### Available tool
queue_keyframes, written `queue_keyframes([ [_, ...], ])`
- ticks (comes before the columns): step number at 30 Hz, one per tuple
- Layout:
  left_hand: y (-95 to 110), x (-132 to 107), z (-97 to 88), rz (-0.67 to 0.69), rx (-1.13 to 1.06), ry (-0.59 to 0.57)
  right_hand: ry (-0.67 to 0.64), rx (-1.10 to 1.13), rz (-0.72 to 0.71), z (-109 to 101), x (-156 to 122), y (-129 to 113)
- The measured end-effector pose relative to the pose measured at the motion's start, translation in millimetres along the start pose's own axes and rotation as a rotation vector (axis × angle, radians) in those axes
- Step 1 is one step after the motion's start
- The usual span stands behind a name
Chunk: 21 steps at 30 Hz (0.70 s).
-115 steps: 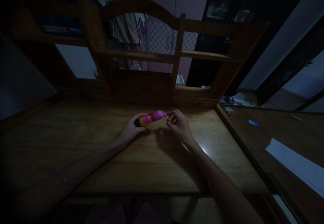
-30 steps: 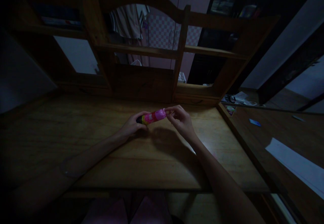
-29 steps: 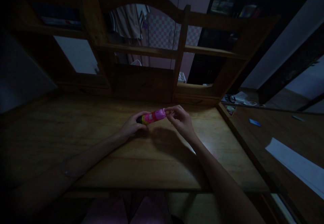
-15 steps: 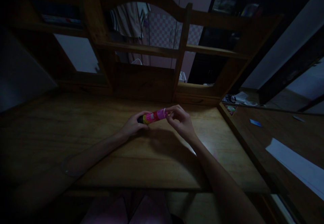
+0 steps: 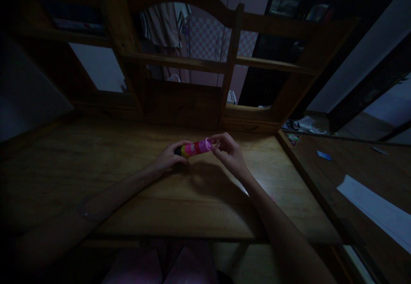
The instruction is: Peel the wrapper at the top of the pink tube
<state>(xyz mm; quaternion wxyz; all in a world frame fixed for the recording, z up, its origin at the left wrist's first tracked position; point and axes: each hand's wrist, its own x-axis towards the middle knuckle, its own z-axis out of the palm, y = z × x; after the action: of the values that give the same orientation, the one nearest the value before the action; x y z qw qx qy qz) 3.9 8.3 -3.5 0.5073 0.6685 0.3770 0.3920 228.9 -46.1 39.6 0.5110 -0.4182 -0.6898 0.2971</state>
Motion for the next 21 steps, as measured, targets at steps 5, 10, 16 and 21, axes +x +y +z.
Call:
queue_keyframes([
  [5, -3.0, 0.9, -0.1, -0.005, 0.011, 0.004, 0.001, 0.058, 0.018, 0.5, 1.5, 1.1],
  [10, -1.1, -3.0, 4.5, 0.080, 0.098, 0.037, 0.054, 0.146, 0.071, 1.1, 4.2, 3.4],
  [16, 0.2, -6.5, 8.8, 0.205, 0.295, 0.094, 0.090, 0.160, 0.138, 0.5, 8.5, 11.8],
  [21, -5.9, 0.3, 4.1, 0.097, 0.129, 0.093, 0.080, 0.297, 0.178, -6.9, 11.3, 20.6],
])
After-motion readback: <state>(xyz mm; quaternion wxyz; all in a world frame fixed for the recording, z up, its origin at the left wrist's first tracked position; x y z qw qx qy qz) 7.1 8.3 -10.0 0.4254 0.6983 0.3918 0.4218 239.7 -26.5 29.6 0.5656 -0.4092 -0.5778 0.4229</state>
